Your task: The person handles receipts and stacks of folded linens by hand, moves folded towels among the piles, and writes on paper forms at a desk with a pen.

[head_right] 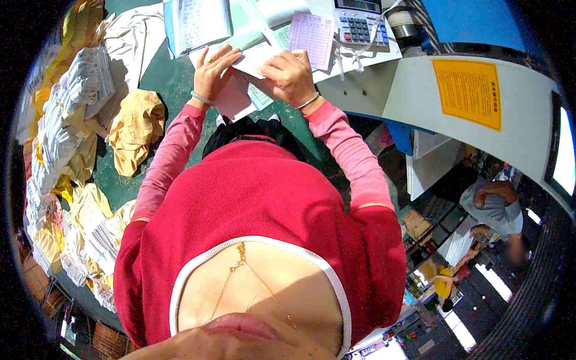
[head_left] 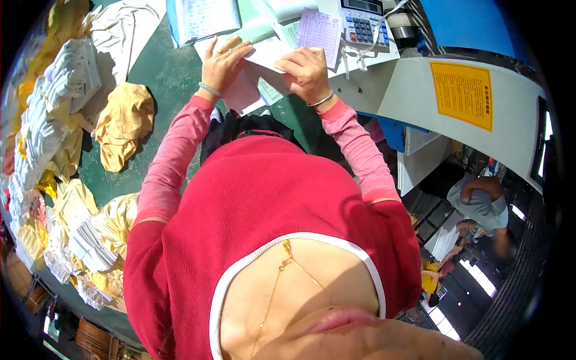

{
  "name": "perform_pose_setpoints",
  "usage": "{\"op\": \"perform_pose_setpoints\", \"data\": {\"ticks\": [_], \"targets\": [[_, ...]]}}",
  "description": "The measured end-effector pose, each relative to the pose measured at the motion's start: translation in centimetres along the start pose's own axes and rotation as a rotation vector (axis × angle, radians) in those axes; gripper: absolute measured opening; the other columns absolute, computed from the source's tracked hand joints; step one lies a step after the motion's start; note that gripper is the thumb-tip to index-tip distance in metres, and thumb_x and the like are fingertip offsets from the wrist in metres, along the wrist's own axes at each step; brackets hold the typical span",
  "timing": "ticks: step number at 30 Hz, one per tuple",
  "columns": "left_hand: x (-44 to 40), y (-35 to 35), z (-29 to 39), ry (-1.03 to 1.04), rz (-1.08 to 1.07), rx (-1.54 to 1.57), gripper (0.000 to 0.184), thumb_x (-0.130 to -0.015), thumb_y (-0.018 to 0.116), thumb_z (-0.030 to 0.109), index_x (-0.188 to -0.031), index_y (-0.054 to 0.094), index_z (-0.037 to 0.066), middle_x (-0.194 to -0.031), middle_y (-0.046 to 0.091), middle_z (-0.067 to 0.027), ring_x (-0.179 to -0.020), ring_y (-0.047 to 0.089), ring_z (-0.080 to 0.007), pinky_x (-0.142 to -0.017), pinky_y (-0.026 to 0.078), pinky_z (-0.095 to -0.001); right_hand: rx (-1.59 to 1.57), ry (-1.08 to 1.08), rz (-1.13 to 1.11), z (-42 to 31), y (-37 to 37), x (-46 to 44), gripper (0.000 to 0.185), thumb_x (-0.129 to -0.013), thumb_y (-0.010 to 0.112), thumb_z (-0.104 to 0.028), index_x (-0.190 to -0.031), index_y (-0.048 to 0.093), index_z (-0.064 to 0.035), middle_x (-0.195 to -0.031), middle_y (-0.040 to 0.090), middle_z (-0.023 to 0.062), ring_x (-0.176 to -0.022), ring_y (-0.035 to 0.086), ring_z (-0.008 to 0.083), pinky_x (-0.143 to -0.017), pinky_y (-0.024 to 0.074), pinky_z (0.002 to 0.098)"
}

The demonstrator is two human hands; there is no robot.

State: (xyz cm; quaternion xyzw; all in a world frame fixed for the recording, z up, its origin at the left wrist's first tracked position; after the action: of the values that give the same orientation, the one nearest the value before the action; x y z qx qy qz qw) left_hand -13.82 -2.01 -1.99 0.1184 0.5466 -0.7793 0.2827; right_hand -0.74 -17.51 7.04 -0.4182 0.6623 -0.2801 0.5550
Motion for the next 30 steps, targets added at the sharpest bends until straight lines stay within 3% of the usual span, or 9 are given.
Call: {"op": "perform_pose_setpoints", "data": {"ticks": [3, 6, 9, 15, 19, 23, 25, 28, 30], "targets": [[0.8, 0.7, -0.4, -0.116, 0.040, 0.110, 0.035, -0.076, 0.062, 0.011, -0.111, 0.060, 0.019, -0.120, 0.058, 0.0015, -0.117, 0.049, -0.0143, -0.103, 0.029, -0.0388, -0.008, 0.028, -0.017, 0.0, 0.0, 0.2, 0.022, -0.060, 0.069, -0.014, -0.081, 0.064, -0.0178, -0.078, 0.059, -0.0049, -0.077, 0.056, 0.0132, -0.073, 0.0338, 0.0326], [1.4, 1.0, -0.5, -0.123, 0.088, 0.035, 0.025, -0.074, 0.064, 0.015, -0.099, 0.063, 0.019, -0.111, 0.062, -0.0012, -0.109, 0.055, -0.0145, -0.098, 0.035, -0.0369, -0.051, 0.051, -0.007, 0.0, 0.4, 0.5, 0.018, -0.062, 0.069, -0.015, -0.079, 0.063, -0.0169, -0.078, 0.059, -0.0042, -0.073, 0.056, 0.0135, -0.072, 0.0340, 0.0318], [1.8, 1.1, -0.2, -0.172, 0.118, 0.042, 0.021, -0.077, 0.063, 0.017, -0.098, 0.064, 0.019, -0.109, 0.063, -0.0010, -0.108, 0.056, -0.0144, -0.097, 0.035, -0.0363, -0.058, 0.093, 0.037, 0.1, 0.7, 0.8, 0.013, -0.065, 0.069, -0.016, -0.076, 0.063, -0.0159, -0.075, 0.059, -0.0031, -0.069, 0.057, 0.0142, -0.070, 0.0344, 0.0320], [2.4, 2.0, 0.0, -0.251, 0.181, 0.061, 0.021, -0.083, 0.060, 0.023, -0.102, 0.064, 0.015, -0.110, 0.063, -0.0018, -0.112, 0.053, -0.0146, -0.098, 0.034, -0.0369, -0.223, 0.483, 0.080, 1.5, 1.4, 1.8, 0.008, -0.072, 0.068, -0.019, -0.070, 0.063, -0.0128, -0.071, 0.060, -0.0001, -0.067, 0.057, 0.0172, -0.067, 0.0339, 0.0320], [2.3, 1.8, 0.4, -0.261, 0.165, 0.019, 0.022, -0.083, 0.059, 0.025, -0.102, 0.065, 0.016, -0.111, 0.062, -0.0016, -0.112, 0.053, -0.0137, -0.098, 0.034, -0.0365, -0.371, 0.651, 0.157, 2.1, 1.3, 1.5, 0.012, -0.072, 0.068, -0.016, -0.071, 0.063, -0.0044, -0.067, 0.061, 0.0070, -0.060, 0.058, 0.0230, -0.056, 0.0412, 0.0329], [2.3, 1.7, 0.4, -0.252, 0.154, -0.010, 0.021, -0.084, 0.058, 0.025, -0.101, 0.065, 0.016, -0.112, 0.062, -0.0006, -0.112, 0.053, -0.0125, -0.097, 0.034, -0.0353, -0.423, 0.788, 0.283, 3.9, 2.2, 2.2, 0.018, -0.071, 0.071, -0.017, -0.075, 0.064, -0.0009, -0.066, 0.061, 0.0089, -0.057, 0.057, 0.0177, -0.056, 0.0443, 0.0284], [2.2, 1.6, 0.5, -0.253, 0.147, -0.017, 0.021, -0.084, 0.058, 0.025, -0.101, 0.065, 0.017, -0.112, 0.062, -0.0002, -0.112, 0.053, -0.0120, -0.098, 0.034, -0.0347, -0.578, 0.868, 0.291, 6.4, 3.3, 3.2, 0.021, -0.071, 0.072, -0.018, -0.078, 0.065, -0.0003, -0.068, 0.063, 0.0048, -0.061, 0.055, 0.0102, -0.059, 0.0445, 0.0258], [2.0, 1.4, 0.6, -0.254, 0.138, -0.022, 0.021, -0.084, 0.058, 0.024, -0.101, 0.065, 0.017, -0.112, 0.062, 0.0002, -0.112, 0.053, -0.0116, -0.098, 0.034, -0.0340, -0.737, 0.951, 0.400, 8.4, 3.4, 3.2, 0.016, -0.071, 0.072, -0.016, -0.076, 0.065, -0.0020, -0.067, 0.060, -0.0013, -0.061, 0.051, 0.0081, -0.057, 0.0432, 0.0241], [1.9, 1.2, 0.7, -0.251, 0.132, -0.024, 0.020, -0.084, 0.058, 0.024, -0.101, 0.065, 0.017, -0.112, 0.062, 0.0002, -0.112, 0.053, -0.0115, -0.097, 0.034, -0.0336, -0.917, 0.971, 0.521, 9.5, 2.6, 2.7, 0.012, -0.072, 0.070, -0.011, -0.079, 0.065, -0.0021, -0.073, 0.061, -0.0009, -0.065, 0.052, 0.0074, -0.060, 0.0425, 0.0227]]}}
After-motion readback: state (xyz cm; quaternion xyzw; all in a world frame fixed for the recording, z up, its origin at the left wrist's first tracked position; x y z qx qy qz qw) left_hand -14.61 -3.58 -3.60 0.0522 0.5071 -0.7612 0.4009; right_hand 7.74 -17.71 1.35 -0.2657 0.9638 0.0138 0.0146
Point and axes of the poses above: each hand's wrist, its own x-axis away from the middle knuckle, its own y-axis out of the palm, z = x × y, the point moved 2 cm from there along -x, towards the middle knuckle
